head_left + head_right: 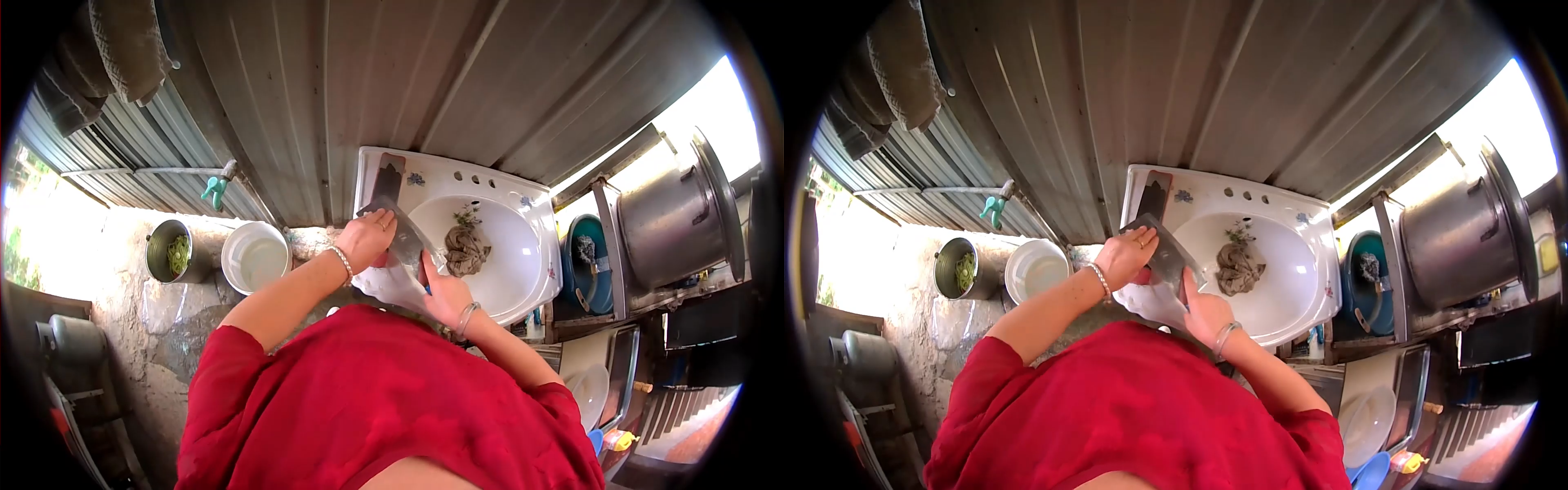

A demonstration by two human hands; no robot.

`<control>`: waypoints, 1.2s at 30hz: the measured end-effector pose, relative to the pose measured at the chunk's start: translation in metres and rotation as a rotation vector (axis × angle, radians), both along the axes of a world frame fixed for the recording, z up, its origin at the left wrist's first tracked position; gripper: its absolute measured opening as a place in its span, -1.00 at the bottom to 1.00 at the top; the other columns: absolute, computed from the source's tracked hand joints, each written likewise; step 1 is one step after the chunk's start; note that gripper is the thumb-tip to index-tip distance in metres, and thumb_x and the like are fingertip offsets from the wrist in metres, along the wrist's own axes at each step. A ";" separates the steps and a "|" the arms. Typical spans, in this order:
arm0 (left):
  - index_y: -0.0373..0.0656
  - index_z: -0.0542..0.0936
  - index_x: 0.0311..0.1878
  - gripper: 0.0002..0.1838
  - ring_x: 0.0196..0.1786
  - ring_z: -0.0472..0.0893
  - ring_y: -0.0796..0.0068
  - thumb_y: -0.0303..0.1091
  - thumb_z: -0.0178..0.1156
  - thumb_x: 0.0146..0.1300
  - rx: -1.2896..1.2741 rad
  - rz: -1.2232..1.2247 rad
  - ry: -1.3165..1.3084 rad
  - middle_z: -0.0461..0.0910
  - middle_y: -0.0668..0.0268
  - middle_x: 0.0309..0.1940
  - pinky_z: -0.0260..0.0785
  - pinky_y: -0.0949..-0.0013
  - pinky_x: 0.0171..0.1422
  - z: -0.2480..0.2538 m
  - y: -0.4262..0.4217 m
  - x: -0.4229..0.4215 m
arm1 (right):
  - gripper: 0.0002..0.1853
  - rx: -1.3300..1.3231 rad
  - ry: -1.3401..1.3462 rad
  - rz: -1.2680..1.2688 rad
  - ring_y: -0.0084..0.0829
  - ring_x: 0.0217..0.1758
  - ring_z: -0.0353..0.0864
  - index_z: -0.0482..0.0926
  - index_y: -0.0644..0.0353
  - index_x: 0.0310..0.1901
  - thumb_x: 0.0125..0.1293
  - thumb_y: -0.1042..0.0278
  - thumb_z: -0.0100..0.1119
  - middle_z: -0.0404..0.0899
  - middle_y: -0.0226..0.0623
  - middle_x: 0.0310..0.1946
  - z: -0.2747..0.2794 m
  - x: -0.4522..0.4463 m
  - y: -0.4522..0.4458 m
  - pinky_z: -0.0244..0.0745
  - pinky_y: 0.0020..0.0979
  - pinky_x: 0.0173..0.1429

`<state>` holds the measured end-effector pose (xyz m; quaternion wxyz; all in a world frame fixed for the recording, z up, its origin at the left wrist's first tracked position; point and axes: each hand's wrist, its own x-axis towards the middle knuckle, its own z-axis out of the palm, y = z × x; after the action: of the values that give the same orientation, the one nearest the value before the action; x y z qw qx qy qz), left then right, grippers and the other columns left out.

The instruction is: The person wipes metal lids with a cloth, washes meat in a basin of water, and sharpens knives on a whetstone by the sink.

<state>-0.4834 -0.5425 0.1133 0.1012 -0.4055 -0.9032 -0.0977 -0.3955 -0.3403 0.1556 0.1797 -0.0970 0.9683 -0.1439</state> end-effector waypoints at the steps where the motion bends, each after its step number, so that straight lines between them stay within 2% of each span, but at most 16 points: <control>1: -0.33 0.42 0.08 -0.50 0.19 0.43 0.20 -0.49 0.03 -0.03 -0.026 0.018 -0.039 0.42 0.03 0.14 0.34 0.29 0.20 -0.002 0.001 -0.003 | -0.14 -0.005 0.042 0.014 0.04 -0.42 0.55 -0.06 0.19 0.35 -0.08 0.45 0.03 0.54 0.07 -0.48 -0.009 -0.002 0.002 0.45 -0.07 -0.26; 2: -0.31 0.45 0.05 -0.53 0.17 0.45 0.21 -0.48 0.03 -0.02 0.031 0.052 -0.039 0.43 0.06 0.12 0.35 0.30 0.19 0.003 0.001 -0.009 | -0.14 -0.011 0.080 0.025 0.04 -0.43 0.55 -0.06 0.18 0.35 -0.08 0.46 0.03 0.54 0.07 -0.48 -0.011 -0.002 0.000 0.45 -0.06 -0.27; 5: -0.27 0.48 -0.02 -0.61 0.12 0.47 0.24 -0.48 0.02 0.01 -0.004 0.111 -0.103 0.47 0.13 0.08 0.39 0.30 0.12 0.011 0.003 -0.049 | -0.15 0.018 0.123 -0.001 0.05 -0.44 0.54 -0.04 0.17 0.34 -0.07 0.46 0.03 0.52 0.05 -0.53 -0.010 -0.038 -0.009 0.43 -0.05 -0.29; 8: -0.27 0.48 -0.02 -0.62 0.13 0.47 0.26 -0.47 0.02 0.02 -0.096 0.067 -0.135 0.47 0.13 0.08 0.41 0.32 0.09 0.020 -0.005 -0.038 | -0.15 0.021 0.091 0.028 0.02 -0.47 0.53 -0.05 0.15 0.35 -0.05 0.43 0.04 0.51 0.05 -0.56 -0.006 -0.026 -0.010 0.43 -0.08 -0.31; 10: -0.28 0.49 -0.03 -0.62 0.06 0.52 0.23 -0.45 0.04 0.01 0.054 0.011 0.065 0.52 0.13 0.01 0.45 0.32 0.04 0.008 -0.018 -0.003 | -0.15 0.044 -0.011 0.051 0.01 -0.48 0.53 -0.06 0.15 0.35 -0.05 0.43 0.03 0.51 0.05 -0.57 0.004 -0.004 -0.008 0.44 -0.09 -0.32; 12: -0.29 0.50 -0.06 -0.63 0.03 0.55 0.20 -0.47 0.04 -0.01 0.059 0.026 0.141 0.54 0.13 -0.01 0.46 0.31 0.03 0.004 -0.030 0.026 | -0.16 0.007 -0.017 0.123 -0.01 -0.48 0.53 -0.08 0.18 0.35 -0.02 0.41 0.03 0.51 0.01 -0.56 0.002 0.005 -0.008 0.43 -0.10 -0.33; 14: -0.30 0.51 -0.06 -0.62 0.04 0.54 0.20 -0.48 0.04 -0.02 0.094 0.087 0.146 0.53 0.12 -0.01 0.45 0.30 0.03 -0.001 -0.034 0.020 | -0.17 -0.027 0.037 0.178 -0.02 -0.47 0.54 -0.09 0.19 0.35 0.00 0.40 0.02 0.52 -0.01 -0.55 -0.002 0.005 -0.015 0.43 -0.10 -0.34; 15: -0.30 0.51 -0.06 -0.62 0.04 0.54 0.19 -0.49 0.04 -0.02 0.112 0.124 0.153 0.53 0.11 -0.01 0.45 0.30 0.03 -0.002 -0.037 0.014 | -0.18 0.040 0.022 0.178 -0.03 -0.46 0.54 -0.09 0.22 0.35 0.01 0.39 0.02 0.53 -0.04 -0.52 0.000 -0.008 -0.022 0.42 -0.10 -0.34; 18: -0.31 0.50 -0.04 -0.61 0.04 0.54 0.17 -0.49 0.03 -0.02 0.139 0.207 0.118 0.53 0.11 -0.01 0.46 0.28 0.03 -0.003 -0.036 -0.017 | -0.19 -0.010 0.179 0.211 -0.03 -0.46 0.53 -0.08 0.20 0.35 0.01 0.39 0.02 0.54 -0.04 -0.51 -0.021 -0.044 -0.022 0.42 -0.09 -0.33; 23: -0.26 0.49 -0.02 -0.61 0.06 0.52 0.18 -0.48 0.03 0.00 0.058 0.154 0.071 0.52 0.11 0.00 0.45 0.29 0.02 0.013 -0.041 0.008 | -0.20 0.038 0.036 0.241 -0.06 -0.53 0.53 -0.04 0.07 0.36 0.02 0.39 0.01 0.52 -0.04 -0.58 0.000 -0.015 -0.017 0.44 -0.11 -0.40; 27: -0.24 0.47 0.02 -0.59 0.08 0.50 0.18 -0.47 0.03 0.02 0.020 0.191 0.098 0.50 0.11 0.02 0.44 0.29 0.04 0.001 -0.041 0.000 | -0.24 0.113 0.050 0.205 -0.07 -0.43 0.57 -0.05 0.15 0.37 0.09 0.38 -0.05 0.56 -0.04 -0.52 -0.001 -0.038 -0.024 0.46 -0.14 -0.29; 30: -0.22 0.53 -0.08 -0.62 0.03 0.52 0.20 -0.49 0.09 -0.06 0.124 0.268 0.211 0.52 0.13 -0.01 0.44 0.26 -0.02 0.002 -0.033 -0.032 | -0.25 0.093 0.101 0.134 -0.06 -0.36 0.58 -0.05 0.16 0.37 0.10 0.39 -0.04 0.57 -0.05 -0.47 -0.002 -0.065 -0.036 0.46 -0.15 -0.24; 31: -0.21 0.55 -0.11 -0.65 -0.01 0.53 0.20 -0.49 0.10 -0.06 0.214 0.294 0.152 0.54 0.14 -0.05 0.44 0.26 -0.05 0.009 -0.030 -0.028 | -0.23 0.093 0.074 0.101 -0.07 -0.30 0.58 -0.02 0.18 0.36 0.08 0.35 0.03 0.57 -0.02 -0.42 -0.002 -0.068 -0.039 0.46 -0.15 -0.20; 33: -0.19 0.58 -0.16 -0.69 -0.09 0.56 0.21 -0.48 0.11 -0.06 0.381 0.342 0.030 0.58 0.16 -0.12 0.44 0.24 -0.12 0.025 -0.029 -0.001 | -0.20 -0.006 0.071 0.048 -0.04 -0.32 0.57 0.03 0.16 0.34 0.01 0.36 0.10 0.56 0.00 -0.41 -0.007 -0.067 -0.038 0.45 -0.15 -0.21; 34: -0.17 0.60 -0.23 -0.81 -0.21 0.59 0.31 -0.38 0.14 0.06 0.410 0.436 -0.113 0.61 0.20 -0.25 0.43 0.29 -0.20 0.017 -0.028 0.016 | -0.18 -0.061 0.071 0.016 -0.03 -0.32 0.56 0.05 0.15 0.33 -0.03 0.36 0.13 0.55 0.01 -0.40 -0.012 -0.068 -0.038 0.45 -0.15 -0.21; 36: -0.17 0.58 -0.27 -0.78 -0.26 0.60 0.38 -0.21 0.13 0.21 0.456 0.528 -0.810 0.61 0.21 -0.34 0.43 0.35 -0.23 0.028 -0.021 0.040 | -0.22 -0.331 0.128 0.007 -0.03 -0.29 0.56 0.10 0.21 0.30 -0.02 0.31 0.14 0.55 0.03 -0.39 -0.025 -0.068 -0.034 0.45 -0.15 -0.19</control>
<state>-0.4431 -0.5637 0.1409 -0.1490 -0.0619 -0.8971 -0.4113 -0.4634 -0.3745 0.1306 0.0999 -0.1375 0.9406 -0.2940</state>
